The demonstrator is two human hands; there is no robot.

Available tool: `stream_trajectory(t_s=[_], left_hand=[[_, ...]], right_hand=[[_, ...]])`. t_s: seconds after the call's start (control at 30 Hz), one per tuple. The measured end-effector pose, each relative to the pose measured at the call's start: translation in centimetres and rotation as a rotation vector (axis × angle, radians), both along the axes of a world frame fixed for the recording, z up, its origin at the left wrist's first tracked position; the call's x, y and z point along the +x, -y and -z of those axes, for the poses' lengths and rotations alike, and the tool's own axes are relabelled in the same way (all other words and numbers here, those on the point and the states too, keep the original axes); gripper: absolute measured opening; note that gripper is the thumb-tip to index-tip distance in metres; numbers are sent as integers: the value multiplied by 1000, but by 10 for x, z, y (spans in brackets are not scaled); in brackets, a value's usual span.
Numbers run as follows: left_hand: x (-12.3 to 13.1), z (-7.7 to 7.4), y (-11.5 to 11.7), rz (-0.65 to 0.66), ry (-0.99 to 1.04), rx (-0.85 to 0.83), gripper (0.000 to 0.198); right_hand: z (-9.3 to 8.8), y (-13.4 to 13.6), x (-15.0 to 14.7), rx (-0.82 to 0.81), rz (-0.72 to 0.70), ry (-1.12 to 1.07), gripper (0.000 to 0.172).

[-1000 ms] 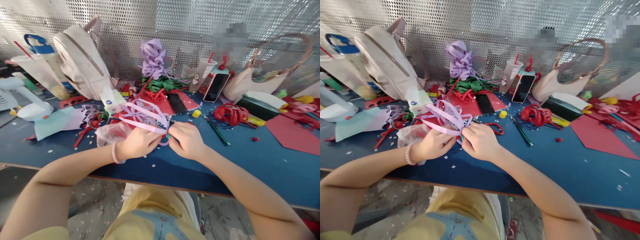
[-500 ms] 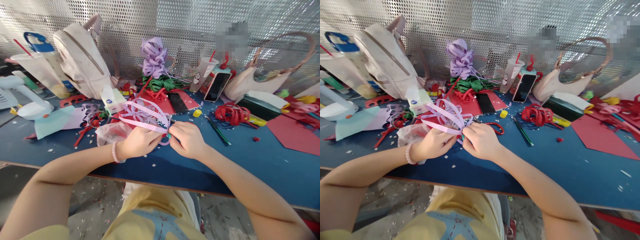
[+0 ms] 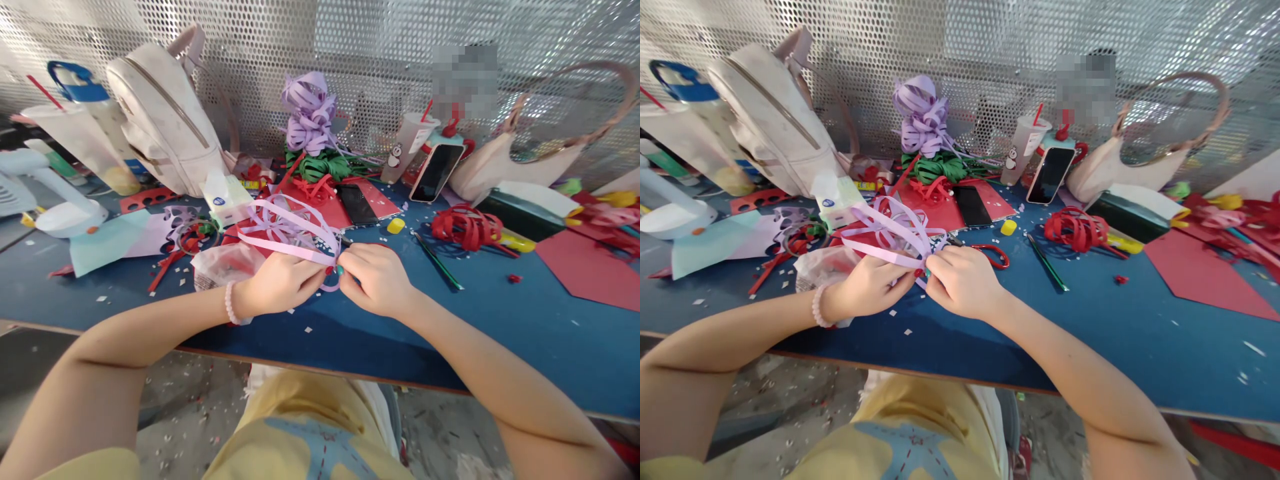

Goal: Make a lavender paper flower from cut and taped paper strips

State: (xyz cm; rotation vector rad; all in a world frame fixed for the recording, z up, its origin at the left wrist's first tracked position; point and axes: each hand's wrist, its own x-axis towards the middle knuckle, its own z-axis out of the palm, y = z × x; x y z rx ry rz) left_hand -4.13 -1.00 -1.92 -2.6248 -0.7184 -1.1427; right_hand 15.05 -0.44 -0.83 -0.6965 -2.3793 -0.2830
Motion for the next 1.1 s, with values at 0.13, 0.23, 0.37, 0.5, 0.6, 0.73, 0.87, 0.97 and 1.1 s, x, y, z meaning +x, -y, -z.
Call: stream_trajectory(t_s=[0.13, 0.23, 0.37, 0.5, 0.6, 0.73, 0.87, 0.97, 1.1], left_hand=[[0, 1, -1, 3, 19, -14, 13], [0, 1, 0, 10, 23, -12, 12], [0, 1, 1, 18, 29, -19, 12], [0, 1, 0, 17, 20, -31, 13], [0, 1, 0, 15, 20, -42, 13], [-1, 2, 0, 38, 43, -45, 13], [-2, 3, 1, 61, 37, 4, 15], [-1, 1, 1, 48, 32, -30, 14], [2, -4, 0, 33, 125, -157, 14]], right_hand=[[-1, 0, 0, -1, -12, -10, 21], [-1, -1, 2, -42, -40, -7, 21], [-1, -2, 4, -108, -95, -7, 19], [-1, -3, 4, -204, -115, -52, 20], [-1, -6, 5, -340, -119, -107, 26], [-3, -11, 8, -516, -136, -149, 34], [-4, -11, 9, -595, -139, -177, 39], [-6, -12, 9, -660, -130, -195, 43], [-8, -15, 13, -777, -190, -263, 40]])
